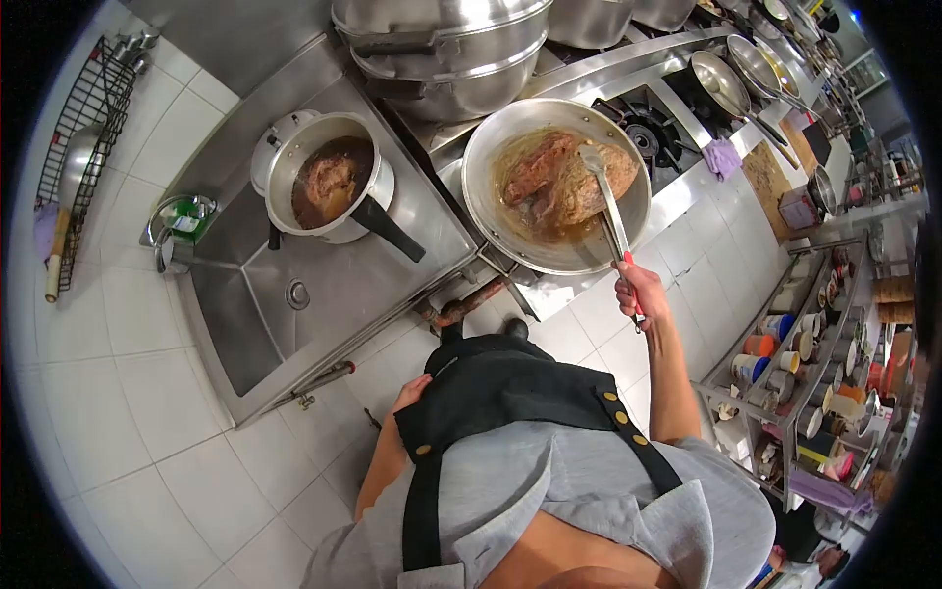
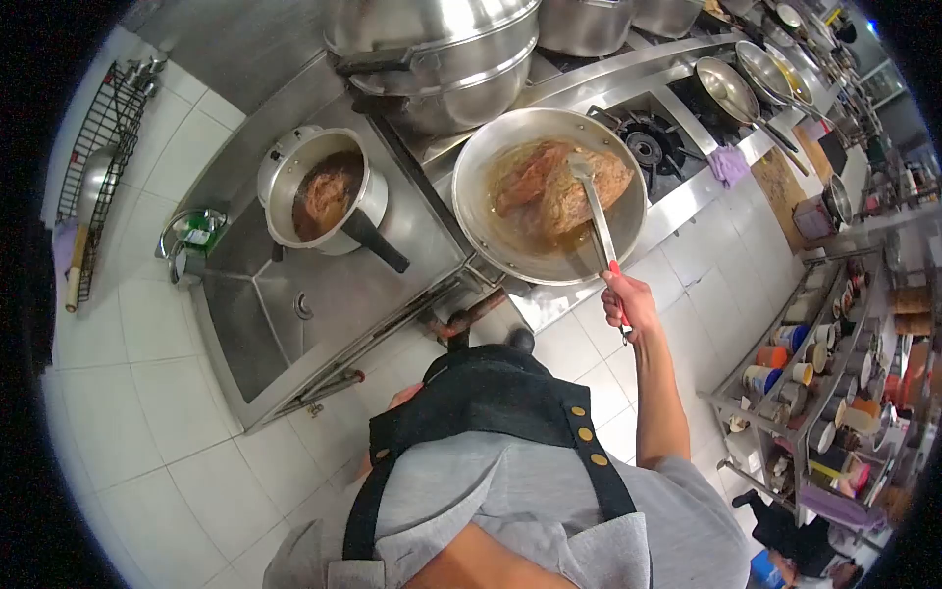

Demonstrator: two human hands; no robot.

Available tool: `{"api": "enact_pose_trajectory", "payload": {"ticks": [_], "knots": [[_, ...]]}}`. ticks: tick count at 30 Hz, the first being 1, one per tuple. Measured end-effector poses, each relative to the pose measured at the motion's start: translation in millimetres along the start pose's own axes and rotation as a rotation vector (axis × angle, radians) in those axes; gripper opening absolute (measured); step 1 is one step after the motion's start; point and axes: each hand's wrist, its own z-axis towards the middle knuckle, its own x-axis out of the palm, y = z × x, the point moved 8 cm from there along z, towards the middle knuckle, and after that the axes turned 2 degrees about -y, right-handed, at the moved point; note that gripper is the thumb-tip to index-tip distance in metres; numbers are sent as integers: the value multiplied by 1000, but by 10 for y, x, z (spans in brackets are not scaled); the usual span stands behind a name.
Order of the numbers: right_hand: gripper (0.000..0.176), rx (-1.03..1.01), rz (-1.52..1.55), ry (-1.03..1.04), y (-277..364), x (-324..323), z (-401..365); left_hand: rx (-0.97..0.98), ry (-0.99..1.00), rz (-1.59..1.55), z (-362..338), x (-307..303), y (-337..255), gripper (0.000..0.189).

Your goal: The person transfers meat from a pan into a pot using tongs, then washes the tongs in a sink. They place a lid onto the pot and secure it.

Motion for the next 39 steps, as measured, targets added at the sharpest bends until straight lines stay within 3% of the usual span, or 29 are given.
{"api": "enact_pose_trajectory", "payload": {"ticks": [1,2,4,7,10,12,14,16,18,21,31,35,39], "knots": [[23,-20,11,6,40,-3,-23,-166,-39,-218,-10,-41,-52,30],[23,-13,4,13,61,-13,-46,-174,-48,-220,5,-98,-265,30],[23,-47,-17,7,124,-9,-34,-707,1,-516,-13,-160,-492,32],[24,-55,-15,74,60,-83,35,-723,65,-483,137,-402,-1169,36],[28,-47,-28,56,-20,-56,-32,-609,-43,-552,395,-620,-1541,40],[31,-42,-3,21,-104,-65,-61,-648,-98,-602,687,-801,-1830,49],[31,-39,4,-5,-188,-83,-84,-439,-233,-873,1243,-959,-2090,59],[33,-38,13,-24,-236,-22,-126,-336,-315,-1295,1877,-1099,-2175,51],[33,-55,23,-35,-320,58,-146,-293,-244,-1589,2356,-1252,-2436,40],[32,-81,94,-54,-389,240,-256,-278,-222,-1531,2556,-1303,-2234,32],[31,-128,174,-100,-644,760,-315,-503,-87,-1235,1481,-1925,-1773,35],[32,-141,141,-120,-684,794,-249,-435,9,-1195,1415,-2046,-1698,38],[32,-157,27,-142,-538,828,-391,-431,-96,-1186,1334,-2278,-1507,49]]}}
